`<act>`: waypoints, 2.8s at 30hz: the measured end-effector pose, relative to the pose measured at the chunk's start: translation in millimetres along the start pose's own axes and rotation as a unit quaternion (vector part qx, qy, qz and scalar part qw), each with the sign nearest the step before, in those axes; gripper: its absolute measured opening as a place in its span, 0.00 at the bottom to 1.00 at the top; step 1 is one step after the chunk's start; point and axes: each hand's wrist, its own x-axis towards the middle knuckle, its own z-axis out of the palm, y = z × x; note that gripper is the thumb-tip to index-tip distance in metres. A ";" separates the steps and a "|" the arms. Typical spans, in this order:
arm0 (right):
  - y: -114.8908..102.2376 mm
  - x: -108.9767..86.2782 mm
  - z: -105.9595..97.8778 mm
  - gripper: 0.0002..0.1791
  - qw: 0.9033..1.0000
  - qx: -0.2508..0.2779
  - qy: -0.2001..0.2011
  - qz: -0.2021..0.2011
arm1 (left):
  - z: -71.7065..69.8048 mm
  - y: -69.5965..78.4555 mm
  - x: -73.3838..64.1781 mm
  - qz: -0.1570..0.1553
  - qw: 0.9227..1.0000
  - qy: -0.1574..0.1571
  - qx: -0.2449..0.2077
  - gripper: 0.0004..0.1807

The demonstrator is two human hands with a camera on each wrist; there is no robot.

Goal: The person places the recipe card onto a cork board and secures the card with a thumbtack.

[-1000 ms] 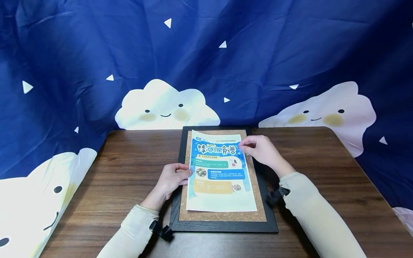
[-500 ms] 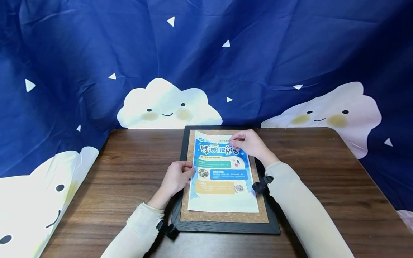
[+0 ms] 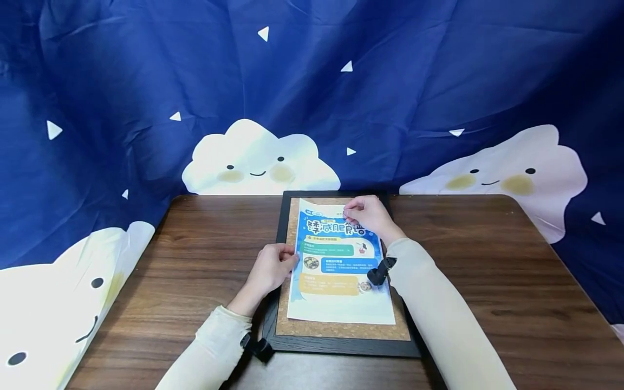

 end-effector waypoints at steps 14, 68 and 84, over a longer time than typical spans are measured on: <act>-10.3 24.8 11.6 0.07 0.999 -0.025 0.020 0.022 | -0.6 -1.7 0.8 0.005 1.000 0.000 0.006 0.13; -22.5 36.1 7.3 0.14 0.982 -0.028 -0.021 0.187 | 0.1 -1.6 3.8 0.008 1.000 -0.008 0.005 0.11; -18.7 35.7 12.0 0.12 0.983 -0.015 -0.006 0.184 | -2.2 -1.8 3.0 0.010 1.000 -0.012 0.003 0.12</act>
